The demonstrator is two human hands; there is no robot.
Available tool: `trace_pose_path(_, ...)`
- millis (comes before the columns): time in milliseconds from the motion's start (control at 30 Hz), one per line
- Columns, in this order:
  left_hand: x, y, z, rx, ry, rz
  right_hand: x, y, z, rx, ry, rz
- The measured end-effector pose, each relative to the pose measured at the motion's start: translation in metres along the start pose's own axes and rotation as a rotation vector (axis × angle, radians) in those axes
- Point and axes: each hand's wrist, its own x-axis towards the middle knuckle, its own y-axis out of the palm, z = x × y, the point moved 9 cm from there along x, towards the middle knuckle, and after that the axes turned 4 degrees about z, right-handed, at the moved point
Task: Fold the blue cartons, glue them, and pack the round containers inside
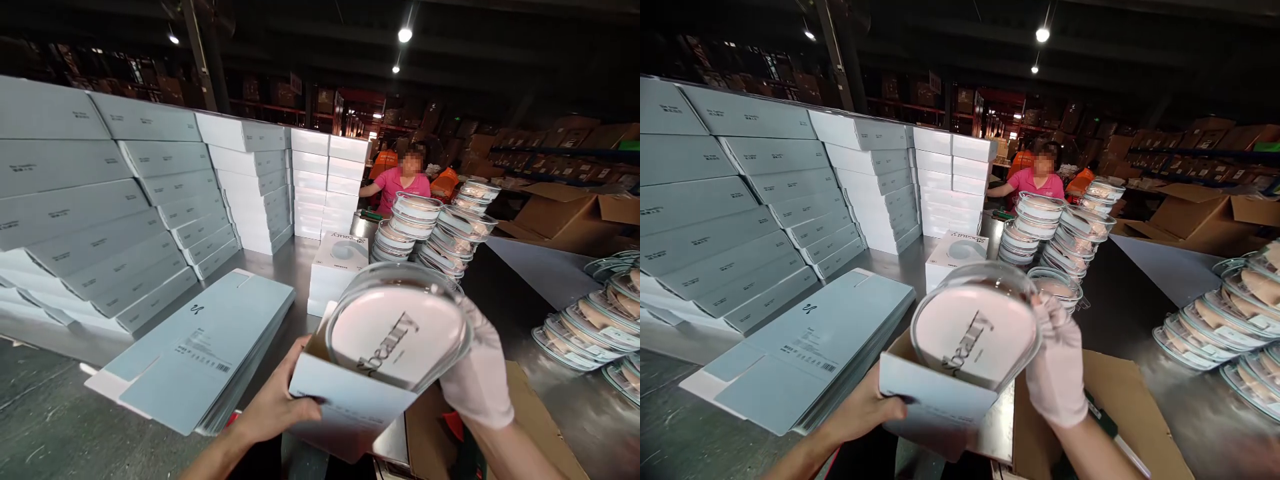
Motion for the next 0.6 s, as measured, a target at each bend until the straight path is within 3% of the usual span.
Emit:
trace_pose_path(67, -0.004, -0.003, 0.005, 0.008, -0.014, -0.075, -0.025, 0.008, -0.011, -0.018, -0.020, 0.061)
trace_pose_path(200, -0.016, -0.013, 0.024, 0.048, -0.013, -0.183, -0.077, 0.000, -0.041, -0.092, -0.156, 0.062)
trace_pose_path(300, -0.026, -0.020, 0.024, 0.175, 0.157, -0.218, -0.103, 0.013, -0.067, -0.164, -0.179, 0.216)
trace_pose_path(400, -0.032, -0.011, 0.006, 0.293, 0.373, -0.119, -0.117, 0.036, -0.081, -0.238, -0.190, 0.346)
trace_pose_path(500, -0.032, -0.001, -0.007, 0.337, 0.393, -0.091, -0.121, 0.042, -0.093, -0.167, -0.087, 0.244)
trace_pose_path(600, -0.035, -0.003, -0.013, 0.269, 0.359, -0.241, -0.129, 0.043, -0.102, -0.161, 0.033, 0.073)
